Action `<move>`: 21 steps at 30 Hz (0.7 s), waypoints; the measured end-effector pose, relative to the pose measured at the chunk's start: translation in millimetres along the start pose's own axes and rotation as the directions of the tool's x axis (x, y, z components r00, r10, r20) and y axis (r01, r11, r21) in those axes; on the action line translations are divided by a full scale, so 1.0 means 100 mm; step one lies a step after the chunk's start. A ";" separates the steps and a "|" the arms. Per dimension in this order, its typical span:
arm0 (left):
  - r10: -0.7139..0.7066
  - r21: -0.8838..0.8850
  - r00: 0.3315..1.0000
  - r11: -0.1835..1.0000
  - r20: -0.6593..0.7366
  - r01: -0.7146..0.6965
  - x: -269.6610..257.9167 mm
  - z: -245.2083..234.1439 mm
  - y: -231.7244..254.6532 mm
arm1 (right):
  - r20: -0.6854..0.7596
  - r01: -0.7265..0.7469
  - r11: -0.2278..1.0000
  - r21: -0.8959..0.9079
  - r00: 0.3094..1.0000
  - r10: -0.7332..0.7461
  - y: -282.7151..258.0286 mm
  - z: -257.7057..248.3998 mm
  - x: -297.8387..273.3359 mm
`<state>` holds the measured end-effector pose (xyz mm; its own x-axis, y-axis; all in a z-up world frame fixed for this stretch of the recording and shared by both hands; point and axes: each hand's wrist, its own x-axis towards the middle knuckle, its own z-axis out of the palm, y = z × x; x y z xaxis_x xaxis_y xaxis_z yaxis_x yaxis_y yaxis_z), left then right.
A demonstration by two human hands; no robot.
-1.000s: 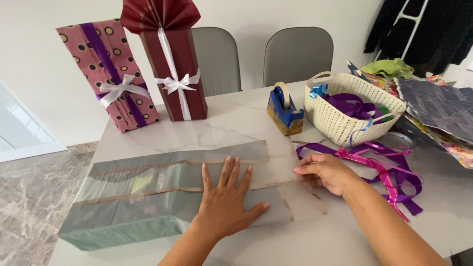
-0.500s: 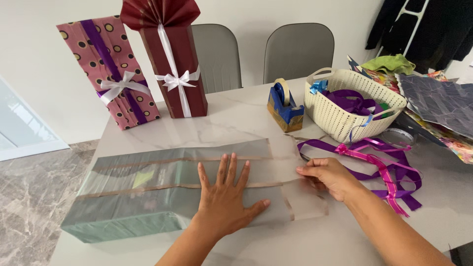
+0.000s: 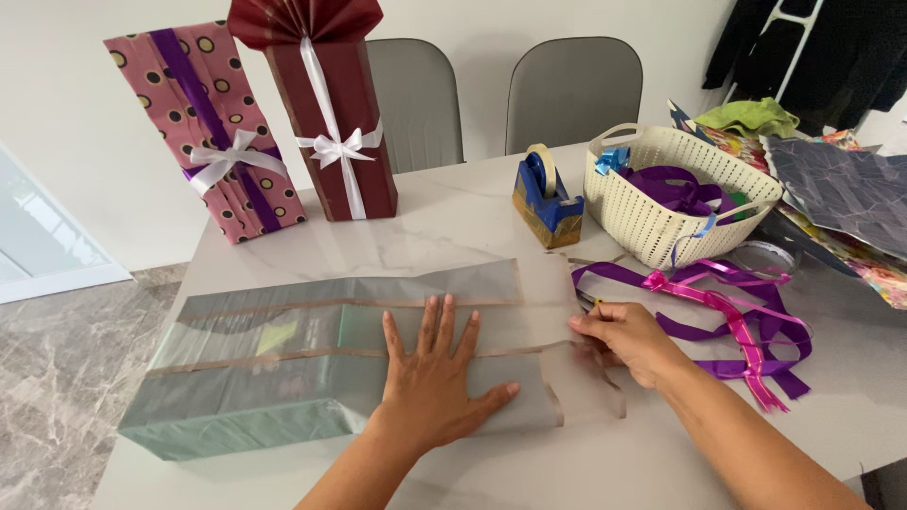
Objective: The person wraps a rectangular gift box with light green wrapping paper, folds the paper edges, and secures them with tape. They then create a decorative fan-folded paper top and tape it in place.
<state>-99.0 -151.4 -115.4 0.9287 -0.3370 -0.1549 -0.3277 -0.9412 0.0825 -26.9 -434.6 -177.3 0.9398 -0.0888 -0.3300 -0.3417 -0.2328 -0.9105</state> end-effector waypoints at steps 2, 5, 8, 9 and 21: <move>0.002 0.002 1.000 1.000 0.010 -0.002 0.00 0.00 0.00 | 0.006 -0.005 1.000 -0.013 1.000 0.005 0.00 0.03 -0.01; -0.006 0.011 0.999 1.000 0.039 0.006 0.00 0.00 0.00 | -0.010 0.000 0.998 -0.069 1.000 -0.001 0.00 0.07 -0.03; -0.018 0.021 0.998 1.000 0.064 0.016 0.00 0.00 0.02 | -0.051 0.045 0.984 -0.170 0.997 -0.054 0.02 0.11 -0.06; -0.015 0.020 0.998 1.000 0.057 0.014 0.01 0.01 0.02 | -0.066 0.064 0.976 -0.209 0.995 -0.079 0.04 0.12 -0.07; 0.034 0.156 0.999 0.987 -0.019 -0.031 0.04 0.27 -0.05 | 0.024 0.367 0.444 -0.817 0.792 -0.611 0.04 0.30 -0.27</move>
<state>-98.0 -148.7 -142.7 0.9201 -0.3685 -0.1331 -0.3793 -0.9229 -0.0669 -53.9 -403.7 -179.2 0.9527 0.0954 0.2887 0.1903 -0.9276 -0.3216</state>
